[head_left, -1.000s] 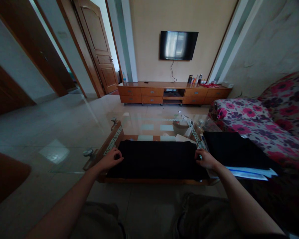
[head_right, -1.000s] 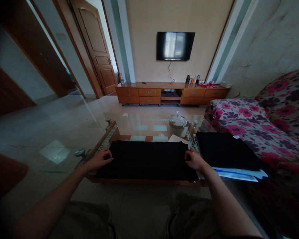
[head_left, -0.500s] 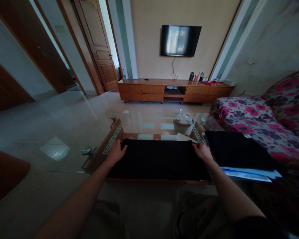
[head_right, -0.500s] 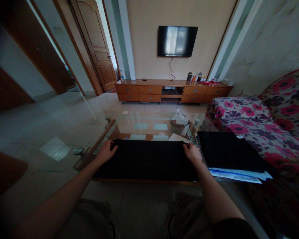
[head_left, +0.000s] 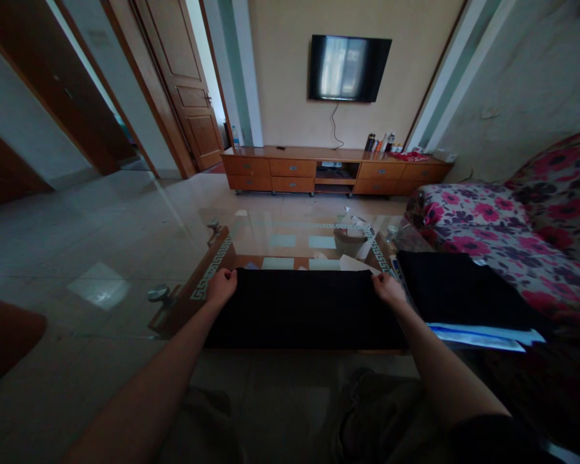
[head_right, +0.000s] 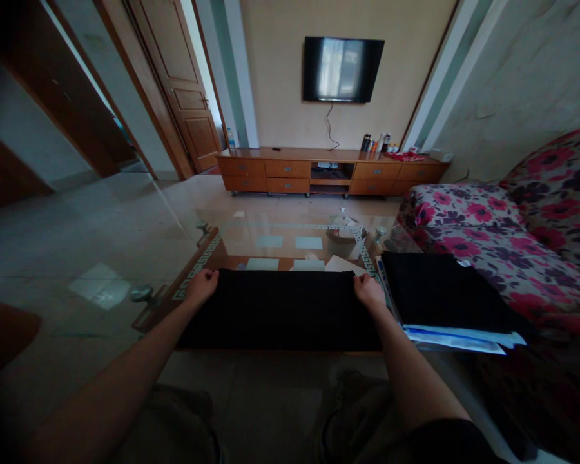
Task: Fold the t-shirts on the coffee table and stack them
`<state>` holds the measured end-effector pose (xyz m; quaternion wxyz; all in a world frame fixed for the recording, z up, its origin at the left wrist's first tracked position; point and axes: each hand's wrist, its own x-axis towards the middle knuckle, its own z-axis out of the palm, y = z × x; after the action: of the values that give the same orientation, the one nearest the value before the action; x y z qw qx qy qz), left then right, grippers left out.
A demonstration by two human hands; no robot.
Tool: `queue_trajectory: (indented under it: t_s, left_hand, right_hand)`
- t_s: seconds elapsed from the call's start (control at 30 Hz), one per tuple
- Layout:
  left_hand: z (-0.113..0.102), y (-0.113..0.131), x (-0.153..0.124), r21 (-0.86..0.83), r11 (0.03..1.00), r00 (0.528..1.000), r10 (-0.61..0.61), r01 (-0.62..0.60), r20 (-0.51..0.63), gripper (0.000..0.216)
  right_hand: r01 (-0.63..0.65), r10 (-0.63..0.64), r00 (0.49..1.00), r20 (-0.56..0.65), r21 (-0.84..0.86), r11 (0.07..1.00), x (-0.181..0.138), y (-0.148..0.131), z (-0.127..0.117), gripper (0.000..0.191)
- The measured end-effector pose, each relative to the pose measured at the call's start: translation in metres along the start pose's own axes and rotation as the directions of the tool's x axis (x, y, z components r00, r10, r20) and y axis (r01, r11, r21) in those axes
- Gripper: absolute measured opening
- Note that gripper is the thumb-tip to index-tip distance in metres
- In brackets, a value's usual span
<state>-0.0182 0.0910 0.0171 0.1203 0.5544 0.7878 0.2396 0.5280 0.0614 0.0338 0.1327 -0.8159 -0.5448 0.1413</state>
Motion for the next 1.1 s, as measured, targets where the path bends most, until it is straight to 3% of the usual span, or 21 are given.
queue_trajectory:
  t_s: [0.17,0.43,0.53,0.6,0.67,0.73,0.8,0.87,1.1]
  left_hand:
    - [0.001,-0.001,0.001,0.01,1.0,1.0,0.004,-0.004,0.0,0.034]
    - [-0.004,0.001,-0.008,0.069,0.993,0.995,0.099,-0.099,0.004,0.037]
    - [-0.008,0.012,-0.02,0.131,0.98,0.985,0.159,-0.149,-0.071,0.037]
    - [-0.008,0.022,-0.029,0.195,0.946,0.954,0.281,-0.258,-0.101,0.042]
    - [-0.004,0.032,-0.036,0.222,0.879,0.896,0.442,-0.422,-0.045,0.045]
    - [0.003,0.035,-0.039,0.191,0.815,0.834,0.551,-0.547,0.034,0.048]
    - [0.011,0.032,-0.038,0.165,0.795,0.811,0.579,-0.584,0.081,0.052]
    - [0.018,0.025,-0.036,0.159,0.813,0.828,0.55,-0.56,0.107,0.056]
    - [0.024,0.009,-0.027,0.126,0.834,0.842,0.522,-0.537,0.136,0.063]
  right_hand:
    - [0.01,-0.011,0.999,0.035,0.049,0.999,0.006,0.006,-0.004,0.041]
    - [0.039,-0.038,0.999,-0.033,0.022,0.999,-0.003,0.001,0.002,0.042]
    - [0.033,-0.033,0.997,-0.075,0.004,0.999,-0.009,-0.006,0.002,0.042]
    - [0.047,-0.049,0.988,-0.144,-0.021,0.999,-0.012,-0.013,0.002,0.046]
    - [0.162,-0.176,0.964,-0.197,-0.084,0.983,-0.016,-0.021,0.002,0.048]
    - [0.34,-0.362,0.919,-0.155,-0.153,0.928,-0.018,-0.027,0.005,0.047]
    - [0.446,-0.458,0.888,-0.042,-0.168,0.879,-0.019,-0.029,0.01,0.046]
    - [0.431,-0.435,0.9,0.011,-0.16,0.888,-0.018,-0.028,0.016,0.047]
    - [0.288,-0.305,0.949,-0.074,-0.185,0.94,-0.016,-0.022,0.023,0.052]
